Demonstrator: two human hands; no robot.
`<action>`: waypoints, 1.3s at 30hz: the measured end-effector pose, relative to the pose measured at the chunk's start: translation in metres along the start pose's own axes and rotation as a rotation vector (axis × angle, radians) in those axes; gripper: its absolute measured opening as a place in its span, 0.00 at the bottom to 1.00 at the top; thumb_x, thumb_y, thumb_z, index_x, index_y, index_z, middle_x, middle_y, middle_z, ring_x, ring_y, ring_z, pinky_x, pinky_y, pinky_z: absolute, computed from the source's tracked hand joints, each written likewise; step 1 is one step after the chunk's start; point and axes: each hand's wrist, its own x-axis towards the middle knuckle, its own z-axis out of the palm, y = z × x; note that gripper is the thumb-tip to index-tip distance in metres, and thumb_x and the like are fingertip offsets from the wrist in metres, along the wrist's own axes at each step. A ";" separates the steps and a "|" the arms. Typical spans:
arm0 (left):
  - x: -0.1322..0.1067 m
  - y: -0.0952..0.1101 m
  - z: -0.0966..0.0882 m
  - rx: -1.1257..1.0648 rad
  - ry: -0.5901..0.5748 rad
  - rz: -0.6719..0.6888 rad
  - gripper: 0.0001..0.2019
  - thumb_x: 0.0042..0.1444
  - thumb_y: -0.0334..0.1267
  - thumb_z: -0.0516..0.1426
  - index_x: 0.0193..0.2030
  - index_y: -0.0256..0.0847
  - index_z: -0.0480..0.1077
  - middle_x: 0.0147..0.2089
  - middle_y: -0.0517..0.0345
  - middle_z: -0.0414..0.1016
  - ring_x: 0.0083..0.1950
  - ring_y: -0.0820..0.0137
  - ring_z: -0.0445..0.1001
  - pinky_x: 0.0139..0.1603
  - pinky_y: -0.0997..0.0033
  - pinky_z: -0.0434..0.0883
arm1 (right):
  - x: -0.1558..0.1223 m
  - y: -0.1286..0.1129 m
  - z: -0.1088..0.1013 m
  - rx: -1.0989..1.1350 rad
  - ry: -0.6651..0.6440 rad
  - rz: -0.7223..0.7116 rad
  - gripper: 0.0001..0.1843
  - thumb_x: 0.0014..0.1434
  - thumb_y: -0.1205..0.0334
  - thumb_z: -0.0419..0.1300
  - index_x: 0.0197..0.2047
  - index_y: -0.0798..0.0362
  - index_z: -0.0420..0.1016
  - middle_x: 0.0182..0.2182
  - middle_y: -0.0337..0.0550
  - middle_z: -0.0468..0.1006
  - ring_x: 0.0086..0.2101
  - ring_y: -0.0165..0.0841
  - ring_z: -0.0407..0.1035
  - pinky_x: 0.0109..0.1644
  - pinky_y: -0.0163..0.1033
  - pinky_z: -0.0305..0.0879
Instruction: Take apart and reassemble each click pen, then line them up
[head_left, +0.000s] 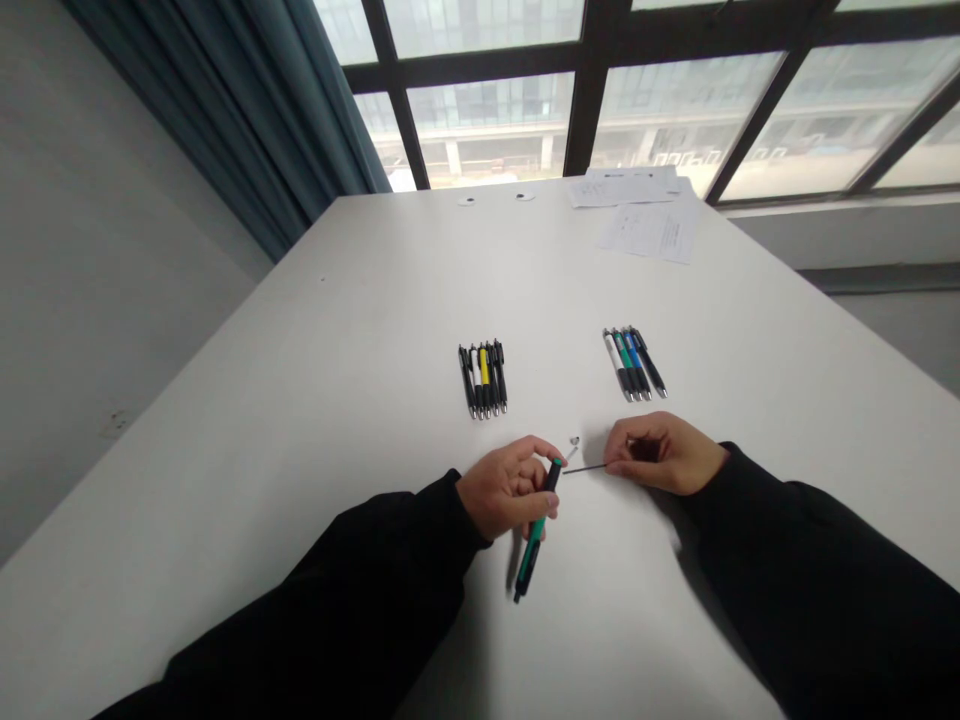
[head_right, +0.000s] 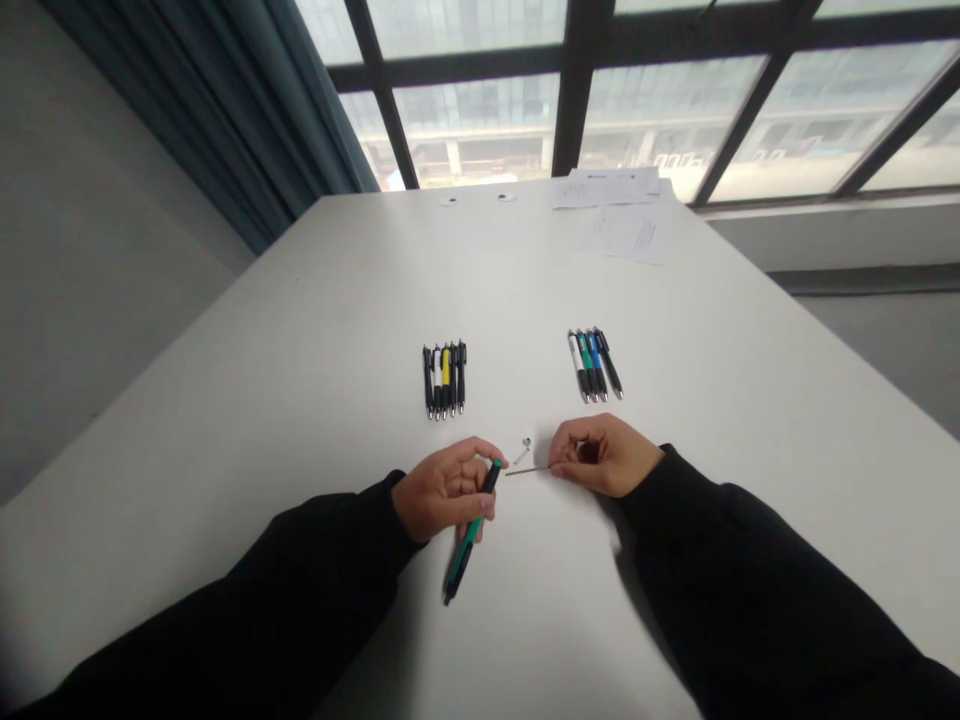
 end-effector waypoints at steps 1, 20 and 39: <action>0.000 0.001 0.000 -0.003 0.006 0.004 0.21 0.48 0.35 0.64 0.47 0.37 0.62 0.25 0.64 0.71 0.19 0.74 0.72 0.17 0.80 0.68 | 0.000 -0.001 0.000 -0.084 0.009 -0.035 0.12 0.55 0.55 0.65 0.30 0.56 0.76 0.21 0.39 0.72 0.23 0.28 0.63 0.27 0.35 0.59; 0.008 -0.010 -0.007 0.797 0.511 0.308 0.16 0.54 0.39 0.60 0.49 0.37 0.68 0.20 0.71 0.62 0.19 0.79 0.61 0.23 0.79 0.60 | 0.007 -0.001 -0.004 -0.431 -0.019 -0.281 0.03 0.56 0.63 0.64 0.33 0.52 0.79 0.32 0.46 0.78 0.35 0.36 0.70 0.42 0.42 0.66; 0.009 -0.007 -0.004 1.157 0.454 0.219 0.22 0.57 0.43 0.57 0.55 0.33 0.70 0.19 0.66 0.63 0.21 0.72 0.64 0.27 0.73 0.61 | 0.009 -0.002 -0.003 -0.443 -0.005 -0.278 0.02 0.53 0.64 0.66 0.31 0.53 0.77 0.31 0.45 0.77 0.34 0.36 0.70 0.41 0.42 0.65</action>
